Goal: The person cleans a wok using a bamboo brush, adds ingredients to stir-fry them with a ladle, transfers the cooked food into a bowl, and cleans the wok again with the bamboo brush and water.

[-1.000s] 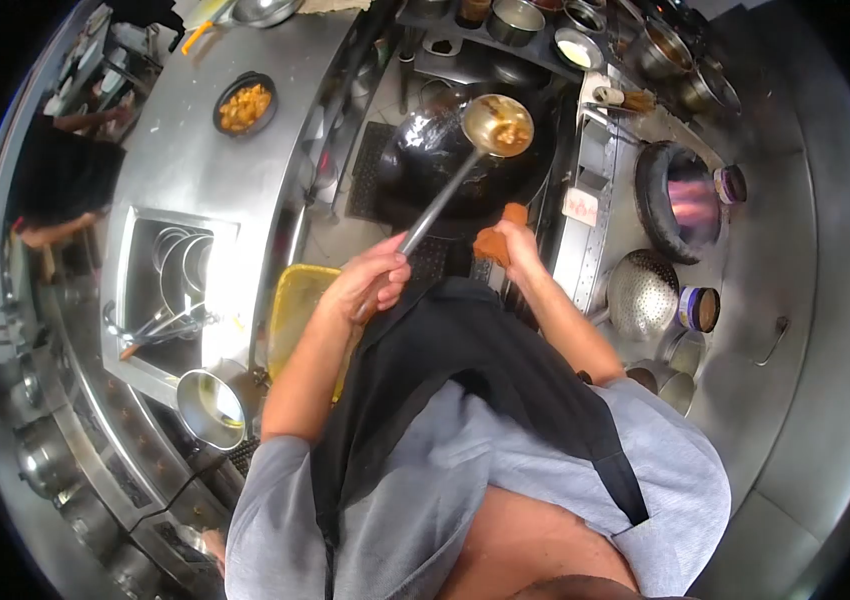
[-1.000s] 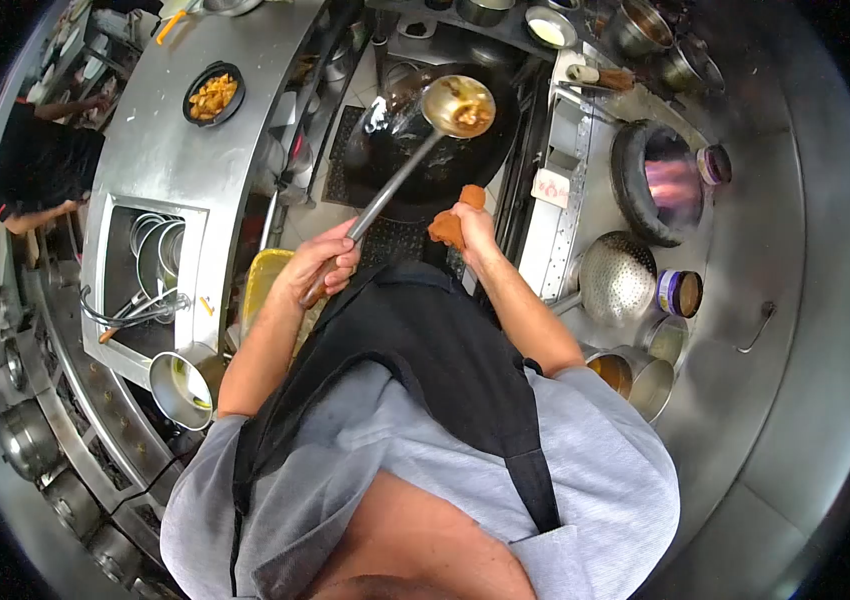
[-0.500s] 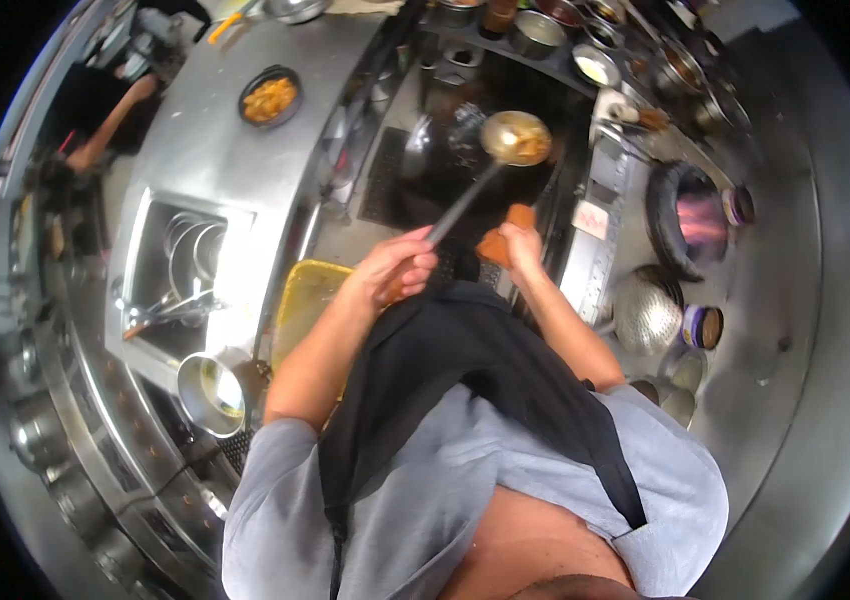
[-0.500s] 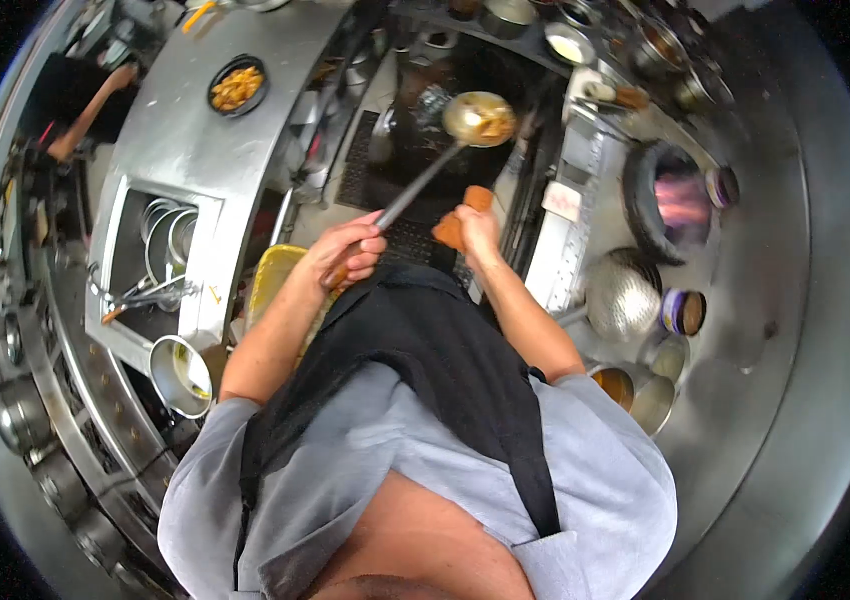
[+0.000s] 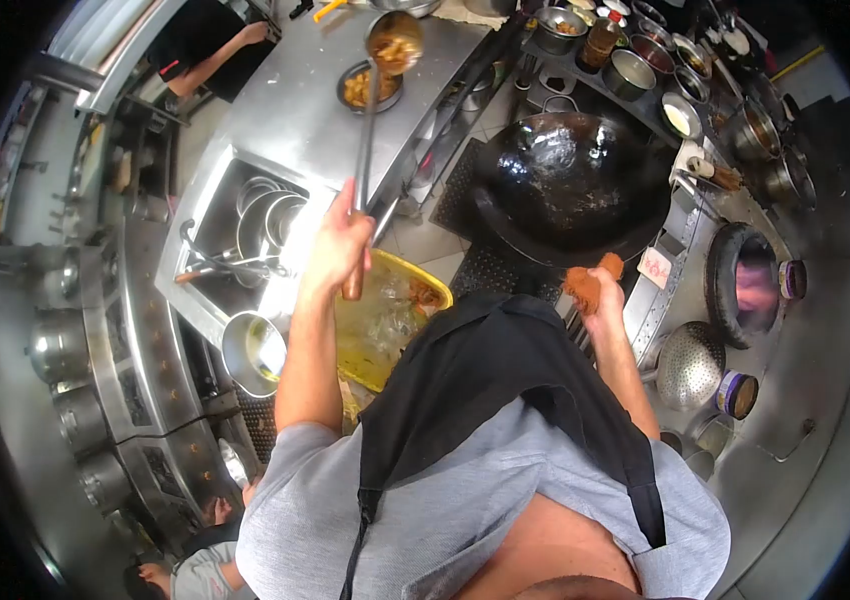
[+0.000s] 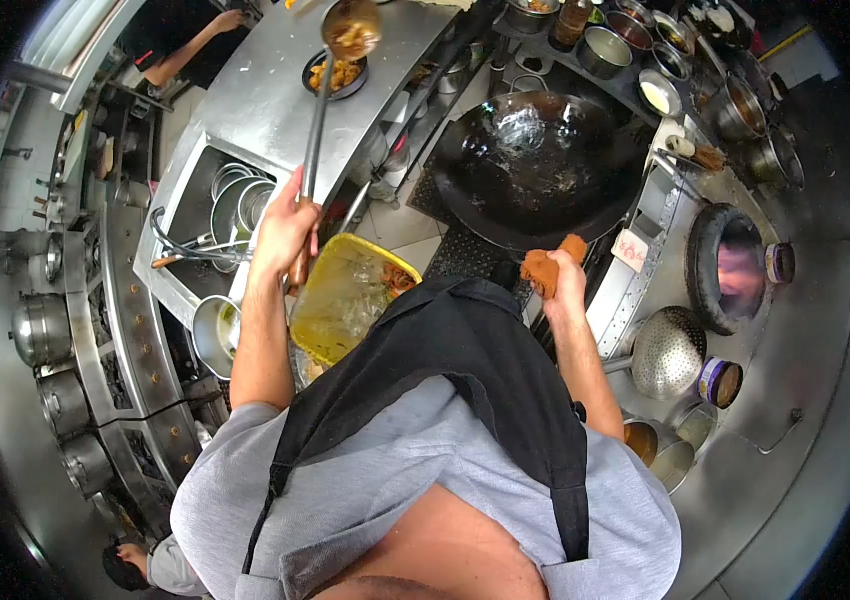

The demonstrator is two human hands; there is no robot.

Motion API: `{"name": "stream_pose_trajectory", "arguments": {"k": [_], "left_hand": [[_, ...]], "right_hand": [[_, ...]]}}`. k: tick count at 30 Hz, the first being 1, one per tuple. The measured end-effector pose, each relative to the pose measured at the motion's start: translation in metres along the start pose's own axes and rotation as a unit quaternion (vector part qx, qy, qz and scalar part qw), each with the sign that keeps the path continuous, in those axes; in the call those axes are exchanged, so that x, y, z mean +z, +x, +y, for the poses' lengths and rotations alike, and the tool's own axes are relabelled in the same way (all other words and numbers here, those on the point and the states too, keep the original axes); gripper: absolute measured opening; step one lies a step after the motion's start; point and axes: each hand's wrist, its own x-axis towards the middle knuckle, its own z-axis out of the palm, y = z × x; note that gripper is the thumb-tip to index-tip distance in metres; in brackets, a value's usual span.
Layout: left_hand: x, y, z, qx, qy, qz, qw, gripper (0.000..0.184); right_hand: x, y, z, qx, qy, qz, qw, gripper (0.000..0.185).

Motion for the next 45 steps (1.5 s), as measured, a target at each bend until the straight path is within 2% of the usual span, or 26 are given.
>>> {"name": "stream_pose_trajectory", "arguments": {"k": [2, 6, 10, 13, 14, 17, 18, 21, 25, 26, 28, 30, 31, 32, 33, 35, 37, 39, 43, 45], "left_hand": [[-0.008, 0.012, 0.0, -0.014, 0.067, 0.056, 0.996, 0.07], [-0.018, 0.043, -0.032, -0.001, 0.11, 0.086, 0.99, 0.069], [-0.023, 0.044, -0.035, 0.002, 0.185, 0.095, 0.978, 0.068], [-0.029, 0.051, -0.045, 0.037, 0.275, 0.139, 0.95, 0.068], [-0.033, 0.058, -0.059, 0.08, 0.324, 0.165, 0.928, 0.066], [-0.031, 0.042, -0.035, 0.035, 0.352, 0.164, 0.921, 0.065], [-0.03, 0.039, -0.037, 0.068, 0.341, 0.174, 0.921, 0.065], [-0.023, 0.046, -0.05, 0.046, 0.254, 0.155, 0.954, 0.066], [-0.024, 0.064, -0.086, 0.019, 0.22, 0.133, 0.966, 0.068], [-0.019, 0.068, -0.106, 0.04, 0.185, 0.134, 0.973, 0.068], [-0.007, 0.064, -0.101, -0.009, 0.023, 0.116, 0.993, 0.064], [0.009, 0.073, -0.101, -0.023, -0.182, 0.07, 0.981, 0.059], [-0.001, 0.082, -0.122, -0.023, -0.304, 0.033, 0.952, 0.057], [-0.006, 0.083, -0.124, -0.048, -0.371, 0.022, 0.927, 0.053], [-0.008, 0.078, -0.112, -0.056, -0.376, -0.001, 0.925, 0.053], [-0.016, 0.085, -0.111, -0.033, -0.382, -0.118, 0.916, 0.054], [-0.024, 0.091, -0.106, -0.059, -0.343, -0.183, 0.919, 0.055], [0.011, 0.113, -0.074, -0.066, -0.257, -0.256, 0.93, 0.048], [0.104, 0.157, -0.016, -0.047, -0.223, -0.397, 0.889, 0.046], [0.147, 0.173, 0.026, -0.004, -0.186, -0.522, 0.832, 0.057]], "right_hand": [[0.002, -0.008, -0.006, -0.016, 0.006, 0.023, 1.0, 0.032], [-0.004, -0.006, -0.016, -0.025, 0.018, 0.044, 0.999, 0.031], [-0.019, -0.012, -0.031, -0.036, 0.055, 0.051, 0.997, 0.03], [-0.046, -0.004, -0.043, -0.053, 0.088, 0.062, 0.993, 0.031], [-0.055, -0.003, -0.049, -0.055, 0.099, 0.074, 0.991, 0.03], [-0.09, -0.004, -0.068, -0.066, 0.108, 0.073, 0.989, 0.026], [-0.095, -0.011, -0.077, -0.083, 0.119, 0.093, 0.985, 0.026], [-0.116, -0.01, -0.1, -0.124, 0.15, 0.168, 0.967, 0.025], [-0.173, 0.008, -0.115, -0.152, 0.158, 0.169, 0.961, 0.033], [-0.187, 0.013, -0.116, -0.155, 0.167, 0.182, 0.956, 0.035], [-0.22, 0.031, -0.12, -0.16, 0.173, 0.172, 0.956, 0.035], [-0.244, 0.034, -0.119, -0.177, 0.203, 0.164, 0.949, 0.032], [-0.23, 0.03, -0.106, -0.191, 0.231, 0.17, 0.939, 0.03], [-0.229, 0.037, -0.089, -0.204, 0.236, 0.178, 0.933, 0.03], [-0.229, 0.043, -0.071, -0.217, 0.242, 0.187, 0.927, 0.03], [-0.188, 0.037, -0.053, -0.223, 0.3, 0.216, 0.902, 0.029], [-0.164, 0.041, -0.028, -0.224, 0.347, 0.234, 0.88, 0.025], [-0.142, 0.052, -0.036, -0.221, 0.404, 0.269, 0.846, 0.025], [-0.128, 0.106, -0.035, -0.27, 0.449, 0.213, 0.825, 0.024], [-0.127, 0.13, -0.036, -0.279, 0.492, 0.18, 0.805, 0.024]]}}
